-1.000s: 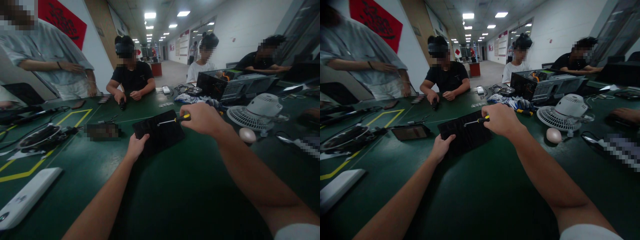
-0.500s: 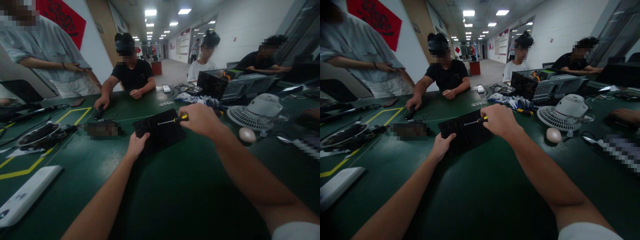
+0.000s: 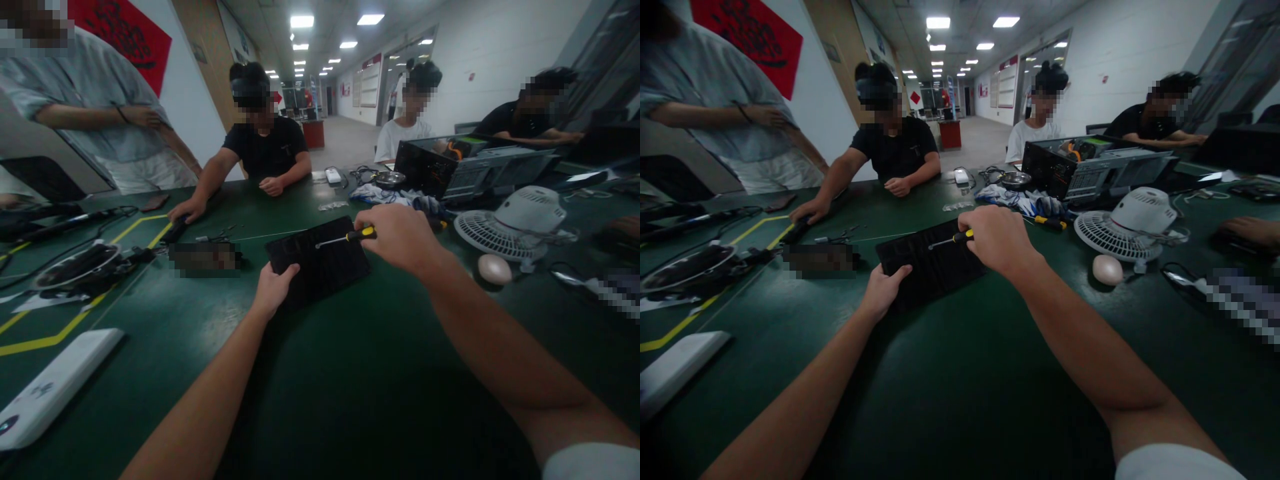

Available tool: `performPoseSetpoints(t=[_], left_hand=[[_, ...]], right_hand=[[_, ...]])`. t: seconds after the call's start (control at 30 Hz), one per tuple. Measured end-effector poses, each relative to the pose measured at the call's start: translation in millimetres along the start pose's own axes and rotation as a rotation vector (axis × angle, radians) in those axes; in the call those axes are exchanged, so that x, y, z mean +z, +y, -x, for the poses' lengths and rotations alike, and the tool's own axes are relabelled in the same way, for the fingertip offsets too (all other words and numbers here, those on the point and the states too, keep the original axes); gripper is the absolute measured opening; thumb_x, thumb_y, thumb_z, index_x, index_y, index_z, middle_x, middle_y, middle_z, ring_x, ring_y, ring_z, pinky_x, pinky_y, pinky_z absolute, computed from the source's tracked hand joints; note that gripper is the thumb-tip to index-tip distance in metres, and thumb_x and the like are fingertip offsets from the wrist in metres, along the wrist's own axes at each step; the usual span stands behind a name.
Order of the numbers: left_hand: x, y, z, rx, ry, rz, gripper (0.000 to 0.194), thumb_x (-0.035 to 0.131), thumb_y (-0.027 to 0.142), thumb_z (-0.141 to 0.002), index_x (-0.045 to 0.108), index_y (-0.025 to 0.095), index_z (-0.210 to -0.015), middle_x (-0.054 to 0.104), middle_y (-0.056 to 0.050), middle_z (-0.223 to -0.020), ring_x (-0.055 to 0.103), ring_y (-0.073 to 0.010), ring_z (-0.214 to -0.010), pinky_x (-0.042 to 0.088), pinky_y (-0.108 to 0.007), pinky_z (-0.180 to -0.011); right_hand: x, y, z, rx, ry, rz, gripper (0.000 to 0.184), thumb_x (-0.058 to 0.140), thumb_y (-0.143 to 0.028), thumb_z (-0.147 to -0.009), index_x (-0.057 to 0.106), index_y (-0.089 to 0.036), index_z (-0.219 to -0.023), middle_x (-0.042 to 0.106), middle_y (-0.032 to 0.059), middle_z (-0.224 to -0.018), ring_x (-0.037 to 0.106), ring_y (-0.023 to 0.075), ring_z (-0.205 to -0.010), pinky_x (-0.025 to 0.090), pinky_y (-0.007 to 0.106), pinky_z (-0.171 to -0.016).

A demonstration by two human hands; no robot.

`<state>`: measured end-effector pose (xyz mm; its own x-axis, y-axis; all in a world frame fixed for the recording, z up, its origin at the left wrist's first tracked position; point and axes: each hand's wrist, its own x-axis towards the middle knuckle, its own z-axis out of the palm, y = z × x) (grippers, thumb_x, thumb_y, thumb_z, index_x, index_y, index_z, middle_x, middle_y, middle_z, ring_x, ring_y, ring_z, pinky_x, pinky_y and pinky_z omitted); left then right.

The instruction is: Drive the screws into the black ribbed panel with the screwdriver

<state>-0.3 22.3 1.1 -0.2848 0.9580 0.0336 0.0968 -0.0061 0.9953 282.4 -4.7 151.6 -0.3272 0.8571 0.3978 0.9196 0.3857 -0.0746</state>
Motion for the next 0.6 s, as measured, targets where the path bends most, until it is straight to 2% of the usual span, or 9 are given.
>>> performPoseSetpoints(t=[0.17, 0.3, 0.4, 0.6], left_hand=[[0.1, 1.9, 0.3, -0.007, 0.001, -0.002, 0.051, 0.091, 0.043, -0.064, 0.074, 0.016, -0.104, 0.081, -0.010, -0.101, 0.077, -0.0281, -0.090, 0.062, -0.044, -0.090], [0.0, -0.8, -0.4, -0.005, 0.012, -0.011, 0.050, 0.091, 0.043, -0.064, 0.074, 0.016, -0.103, 0.081, -0.010, -0.099, 0.077, -0.0284, -0.089, 0.062, -0.043, -0.088], [0.0, -3.0, -1.3, 0.006, 0.016, -0.013, 0.051, 0.091, 0.044, -0.065, 0.074, 0.016, -0.103, 0.081, -0.010, -0.099, 0.076, -0.0287, -0.090, 0.061, -0.043, -0.088], [0.1, -1.6, -1.3, -0.010, 0.005, 0.002, 0.052, 0.092, 0.044, -0.064, 0.074, 0.017, -0.104, 0.081, -0.010, -0.100, 0.077, -0.0281, -0.090, 0.062, -0.043, -0.088]], right_hand=[[4.0, -0.7, -1.3, -0.055, 0.061, 0.029, 0.026, 0.070, -0.015, -0.089, 0.083, -0.027, -0.108, 0.078, 0.0067, -0.105, 0.067, 0.0274, -0.098, 0.033, 0.037, -0.069], [5.9, -0.7, -2.4, -0.096, 0.075, 0.057, 0.029, 0.061, -0.012, -0.096, 0.083, -0.026, -0.108, 0.077, 0.0074, -0.105, 0.064, 0.0268, -0.100, 0.028, 0.037, -0.066], [5.7, -0.5, -1.9, -0.123, 0.087, 0.078, 0.032, 0.054, -0.012, -0.101, 0.082, -0.026, -0.107, 0.075, 0.0086, -0.106, 0.062, 0.0274, -0.102, 0.026, 0.037, -0.064], [3.5, -2.1, -1.9, -0.172, 0.089, 0.101, 0.035, 0.050, -0.011, -0.102, 0.082, -0.025, -0.106, 0.074, 0.0096, -0.107, 0.061, 0.0279, -0.103, 0.026, 0.037, -0.064]])
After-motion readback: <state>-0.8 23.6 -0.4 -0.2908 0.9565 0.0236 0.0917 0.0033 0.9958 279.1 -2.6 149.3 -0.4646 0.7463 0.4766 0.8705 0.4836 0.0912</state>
